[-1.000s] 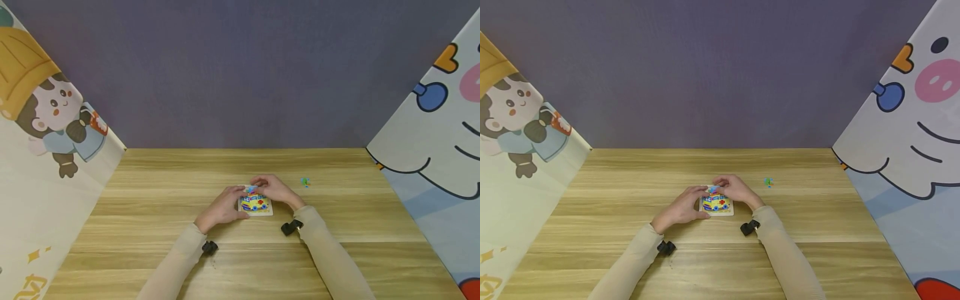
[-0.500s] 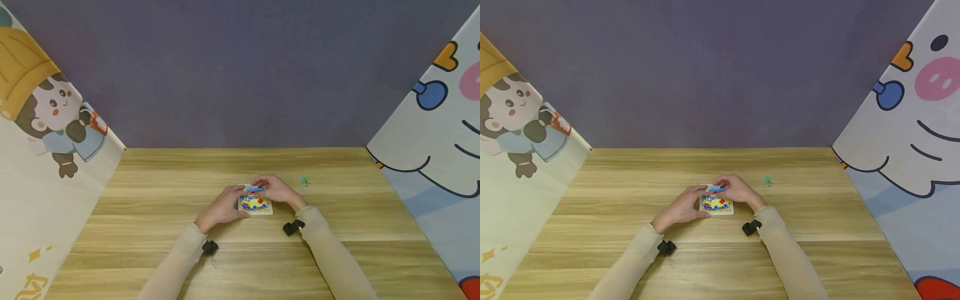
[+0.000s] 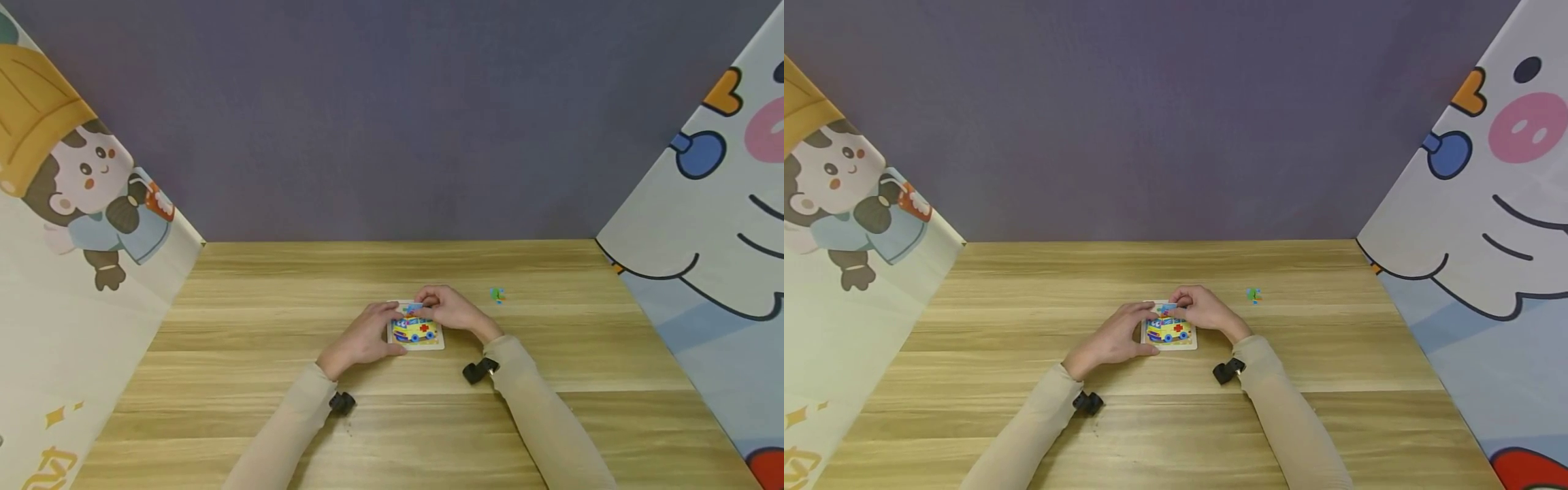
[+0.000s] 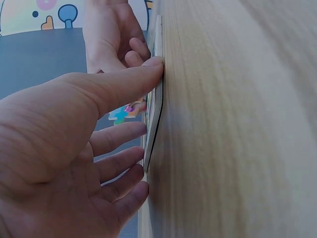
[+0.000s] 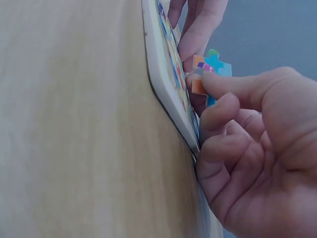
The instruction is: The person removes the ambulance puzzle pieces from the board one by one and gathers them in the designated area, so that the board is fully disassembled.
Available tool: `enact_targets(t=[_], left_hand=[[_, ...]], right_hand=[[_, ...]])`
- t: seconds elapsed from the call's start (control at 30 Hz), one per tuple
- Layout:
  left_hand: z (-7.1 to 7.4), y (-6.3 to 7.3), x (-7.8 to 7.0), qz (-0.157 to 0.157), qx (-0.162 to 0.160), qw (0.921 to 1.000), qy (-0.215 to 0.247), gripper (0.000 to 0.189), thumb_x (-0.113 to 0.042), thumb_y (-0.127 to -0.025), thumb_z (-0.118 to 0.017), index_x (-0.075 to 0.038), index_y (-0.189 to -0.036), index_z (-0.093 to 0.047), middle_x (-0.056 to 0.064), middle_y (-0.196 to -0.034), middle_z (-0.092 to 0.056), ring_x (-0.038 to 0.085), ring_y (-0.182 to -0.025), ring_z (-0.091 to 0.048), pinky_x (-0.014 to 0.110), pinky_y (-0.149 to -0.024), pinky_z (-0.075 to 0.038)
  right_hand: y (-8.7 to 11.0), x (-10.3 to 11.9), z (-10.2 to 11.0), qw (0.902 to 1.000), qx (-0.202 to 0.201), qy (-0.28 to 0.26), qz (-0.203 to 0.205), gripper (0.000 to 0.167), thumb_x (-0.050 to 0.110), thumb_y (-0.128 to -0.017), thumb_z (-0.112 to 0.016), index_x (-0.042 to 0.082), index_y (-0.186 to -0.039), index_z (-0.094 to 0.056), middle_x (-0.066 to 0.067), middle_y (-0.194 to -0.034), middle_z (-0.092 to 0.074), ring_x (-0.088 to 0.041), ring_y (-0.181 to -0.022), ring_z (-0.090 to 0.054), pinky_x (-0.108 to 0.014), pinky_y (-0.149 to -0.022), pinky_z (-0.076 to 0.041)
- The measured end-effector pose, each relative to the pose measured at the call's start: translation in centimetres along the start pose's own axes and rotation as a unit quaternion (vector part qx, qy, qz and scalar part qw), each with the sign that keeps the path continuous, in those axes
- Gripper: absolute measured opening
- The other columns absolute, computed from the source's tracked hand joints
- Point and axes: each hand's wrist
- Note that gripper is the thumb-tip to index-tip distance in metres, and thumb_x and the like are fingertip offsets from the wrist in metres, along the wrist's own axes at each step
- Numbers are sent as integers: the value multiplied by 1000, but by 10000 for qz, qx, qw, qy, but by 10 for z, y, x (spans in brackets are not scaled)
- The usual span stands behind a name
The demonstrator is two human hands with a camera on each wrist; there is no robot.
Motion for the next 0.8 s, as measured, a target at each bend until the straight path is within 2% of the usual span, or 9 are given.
enact_targets(t=[0.1,0.2,0.37,0.53,0.8], left_hand=[[0,0,1,-22,-5,10000,35,68,-33,-89,-87,-5,-146,-62,16,-167,-44,40,-157,-36,57,-131,-29],[0,0,0,-24,5,10000,44,68,-33,-90,-87,-6,-146,-62,16,-168,-44,40,-157,-36,57,-131,-30],[-1,0,1,-22,-16,10000,49,69,-33,-89,-87,-5,-147,-61,16,-167,-44,39,-157,-37,57,-131,-30],[0,0,0,-24,-23,10000,1,70,-34,-89,-87,-4,-146,-61,17,-167,-44,40,-157,-37,56,-131,-29],[0,1,0,-7,-42,10000,40,70,-33,-88,-88,-4,-146,-61,17,-167,-45,40,-156,-37,56,-131,-29]], right_hand=[[1,0,1,10000,57,-72,-13,19,19,-105,-68,8,-120,-71,-8,-103,-78,-14,-83,-67,-27,-72,-52],[3,0,2,9998,80,-156,-42,23,20,-107,-64,7,-125,-71,-8,-101,-77,-13,-69,-60,-24,-61,-49],[6,0,4,9996,-44,-261,-129,28,20,-108,-61,5,-131,-68,-6,-90,-75,-12,-55,-48,-23,-50,-40],[8,-2,7,9989,-299,-284,-202,29,22,-108,-64,7,-132,-68,-4,-83,-72,-12,-52,-45,-24,-48,-38],[11,-7,11,9978,-500,-288,-326,26,26,-106,-68,10,-126,-70,-5,-87,-73,-15,-58,-52,-25,-48,-40]])
Point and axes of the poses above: each hand's wrist, its own y-axis away from the middle knuckle, its own z-axis out of the back of the hand, x = y × z
